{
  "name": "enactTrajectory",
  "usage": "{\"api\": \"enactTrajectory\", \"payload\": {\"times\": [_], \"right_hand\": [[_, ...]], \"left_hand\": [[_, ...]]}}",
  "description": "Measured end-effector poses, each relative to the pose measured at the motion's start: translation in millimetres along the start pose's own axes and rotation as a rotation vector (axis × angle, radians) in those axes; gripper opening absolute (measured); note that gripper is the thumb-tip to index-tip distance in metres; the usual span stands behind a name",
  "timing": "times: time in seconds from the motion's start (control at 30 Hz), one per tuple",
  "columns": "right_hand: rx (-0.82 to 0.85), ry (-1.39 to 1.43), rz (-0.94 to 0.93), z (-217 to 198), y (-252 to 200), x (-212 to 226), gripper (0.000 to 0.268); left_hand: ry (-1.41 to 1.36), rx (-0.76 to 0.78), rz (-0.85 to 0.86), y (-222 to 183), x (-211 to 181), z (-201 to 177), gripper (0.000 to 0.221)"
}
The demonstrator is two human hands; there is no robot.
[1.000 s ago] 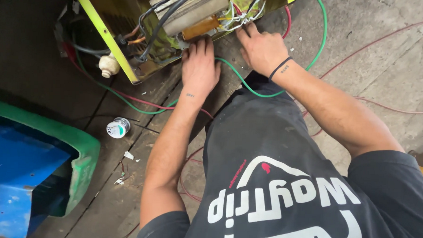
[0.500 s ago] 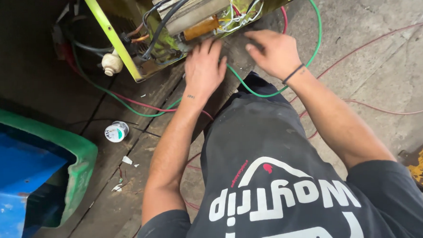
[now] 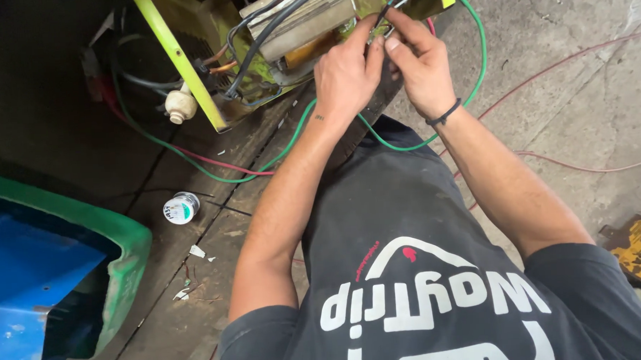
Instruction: Inspecting and manipulating wires and components inside an electronic power unit.
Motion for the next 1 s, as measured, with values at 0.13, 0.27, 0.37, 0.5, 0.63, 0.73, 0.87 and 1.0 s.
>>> {"api": "enactTrajectory", "payload": {"times": [0.13,0.27,0.37,0.5,0.63,0.73,0.87,1.0], "right_hand": [[-0.061,-0.023,0.001,1,4,-3,0.041],[-0.101,-0.029,0.003,1,9,3,0.036],[-0.119,-0.109,-0.037,2,13,-1,0.034],[-0.072,-0.343,-0.22,6,12,4,0.032],[-0.034,-0.506,-0.427,4,11,7,0.034],[-0.009,-0.557,-0.478,7,15,15,0.035],[0.048,-0.632,-0.563,7,20,13,0.042],[0.084,-0.669,-0.569,3,21,1,0.045]], "left_hand": [[-0.109,-0.016,-0.105,3,0,-2,0.035],[-0.173,-0.162,-0.096,5,3,12,0.031],[-0.328,-0.278,-0.099,0,7,30,0.026],[-0.432,-0.349,-0.063,6,17,52,0.026],[-0.48,-0.364,-0.049,8,22,61,0.027],[-0.527,-0.401,-0.074,10,29,75,0.03],[-0.75,-0.455,-0.231,13,23,86,0.033],[-1.059,-0.536,-0.229,26,27,117,0.03]]}}
Point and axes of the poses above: each hand's wrist, its own y-axis towards the middle knuckle, its own z-axis out of the palm, x = y × z, the point moved 2 cm from there along y, towards the middle knuckle, and after that the axes turned 8 degrees about -z, right-handed, at the moved point
